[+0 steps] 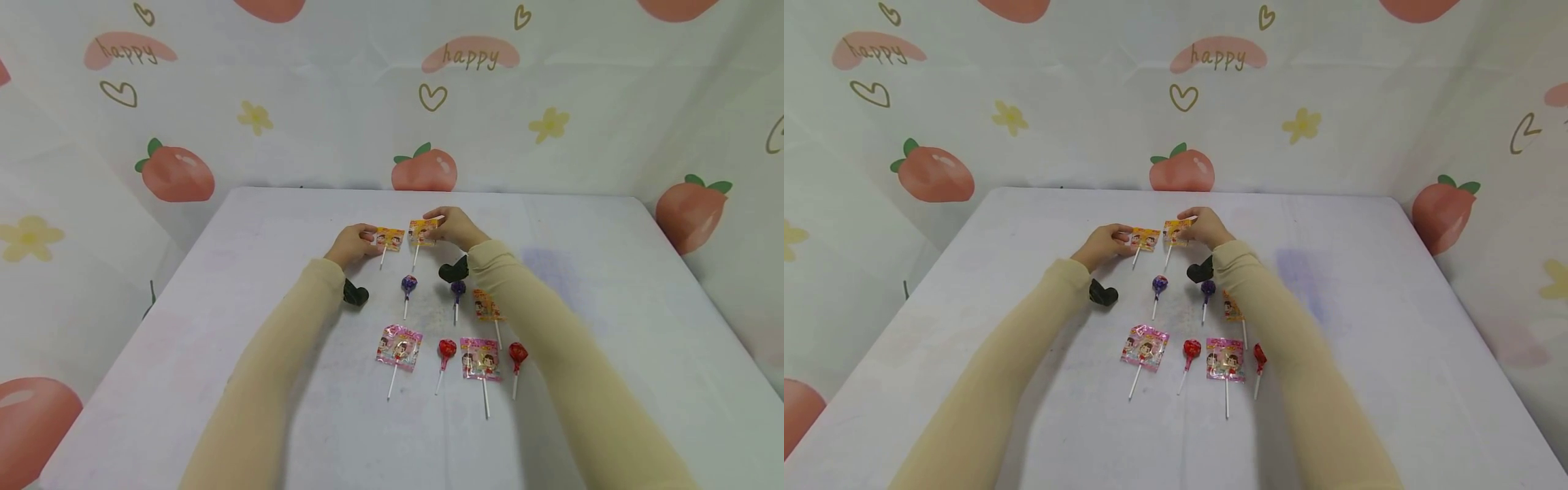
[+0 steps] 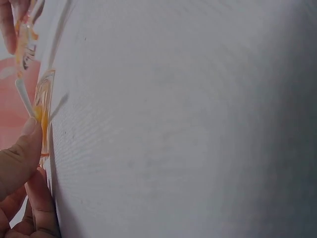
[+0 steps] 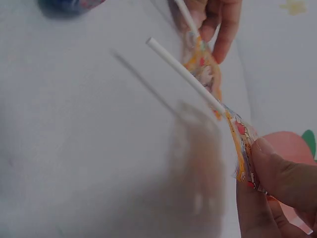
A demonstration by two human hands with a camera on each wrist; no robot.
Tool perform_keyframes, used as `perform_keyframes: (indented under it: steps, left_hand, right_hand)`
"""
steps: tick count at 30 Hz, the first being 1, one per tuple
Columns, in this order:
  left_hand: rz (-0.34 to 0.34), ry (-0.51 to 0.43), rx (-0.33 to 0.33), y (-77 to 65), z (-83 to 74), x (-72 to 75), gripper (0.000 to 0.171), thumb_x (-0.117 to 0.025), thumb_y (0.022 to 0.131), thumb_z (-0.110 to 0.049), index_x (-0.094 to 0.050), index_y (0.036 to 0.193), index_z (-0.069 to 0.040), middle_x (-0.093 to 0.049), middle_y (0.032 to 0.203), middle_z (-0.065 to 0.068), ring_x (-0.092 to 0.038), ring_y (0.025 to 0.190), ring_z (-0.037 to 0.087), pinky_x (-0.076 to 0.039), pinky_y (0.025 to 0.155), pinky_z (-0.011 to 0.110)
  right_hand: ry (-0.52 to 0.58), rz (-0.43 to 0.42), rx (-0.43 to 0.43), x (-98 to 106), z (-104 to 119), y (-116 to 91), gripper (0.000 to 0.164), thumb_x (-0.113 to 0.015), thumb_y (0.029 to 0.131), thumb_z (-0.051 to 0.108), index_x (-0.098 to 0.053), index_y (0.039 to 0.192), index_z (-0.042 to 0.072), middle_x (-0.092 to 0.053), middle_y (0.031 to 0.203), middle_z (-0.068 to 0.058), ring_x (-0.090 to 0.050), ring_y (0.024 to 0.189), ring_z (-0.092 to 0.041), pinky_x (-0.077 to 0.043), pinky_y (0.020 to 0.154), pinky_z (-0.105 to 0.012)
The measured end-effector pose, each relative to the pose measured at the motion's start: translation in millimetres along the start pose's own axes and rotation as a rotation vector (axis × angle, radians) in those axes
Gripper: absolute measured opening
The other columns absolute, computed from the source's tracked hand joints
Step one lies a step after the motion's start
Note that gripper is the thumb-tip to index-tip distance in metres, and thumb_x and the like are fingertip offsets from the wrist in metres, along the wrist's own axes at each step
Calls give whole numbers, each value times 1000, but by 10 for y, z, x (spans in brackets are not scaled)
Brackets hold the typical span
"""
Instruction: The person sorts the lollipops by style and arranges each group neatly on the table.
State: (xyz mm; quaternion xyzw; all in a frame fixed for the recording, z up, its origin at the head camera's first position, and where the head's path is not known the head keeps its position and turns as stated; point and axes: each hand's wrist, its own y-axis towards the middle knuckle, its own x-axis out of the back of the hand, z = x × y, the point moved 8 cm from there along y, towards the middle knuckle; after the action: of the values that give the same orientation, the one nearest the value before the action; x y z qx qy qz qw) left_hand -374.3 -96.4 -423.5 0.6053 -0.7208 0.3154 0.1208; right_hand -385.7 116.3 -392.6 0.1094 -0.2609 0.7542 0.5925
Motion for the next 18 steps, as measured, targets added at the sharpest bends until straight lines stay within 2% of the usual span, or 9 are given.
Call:
perform_keyframes:
  steps: [5, 10, 18]
  left_hand:
    - [0, 8, -6, -4, -5, 4, 53, -74, 86, -16, -54, 136, -13, -55, 121, 9, -48, 107, 23, -38, 100, 37]
    - [-1, 14, -6, -4, -5, 4, 53, -74, 87, -17, -54, 136, -12, -55, 120, 9, -48, 106, 23, -38, 100, 37]
    - [-3, 16, -3, -16, -15, 5, 52, -73, 87, -17, -54, 135, -12, -55, 120, 9, -47, 105, 23, -38, 99, 36]
  right_hand:
    - [-63, -22, -6, -48, -33, 17, 46, -73, 85, 5, -59, 129, 5, -49, 98, -8, -45, 79, -15, -40, 64, -21]
    - [-97, -24, 15, -84, -8, 3, 44, -72, 86, 6, -58, 128, 2, -49, 96, -8, -45, 77, -15, -40, 63, -21]
    - [-157, -12, -35, -127, -9, -14, 40, -71, 87, 8, -61, 125, 2, -55, 103, -11, -48, 82, -15, -40, 69, -22]
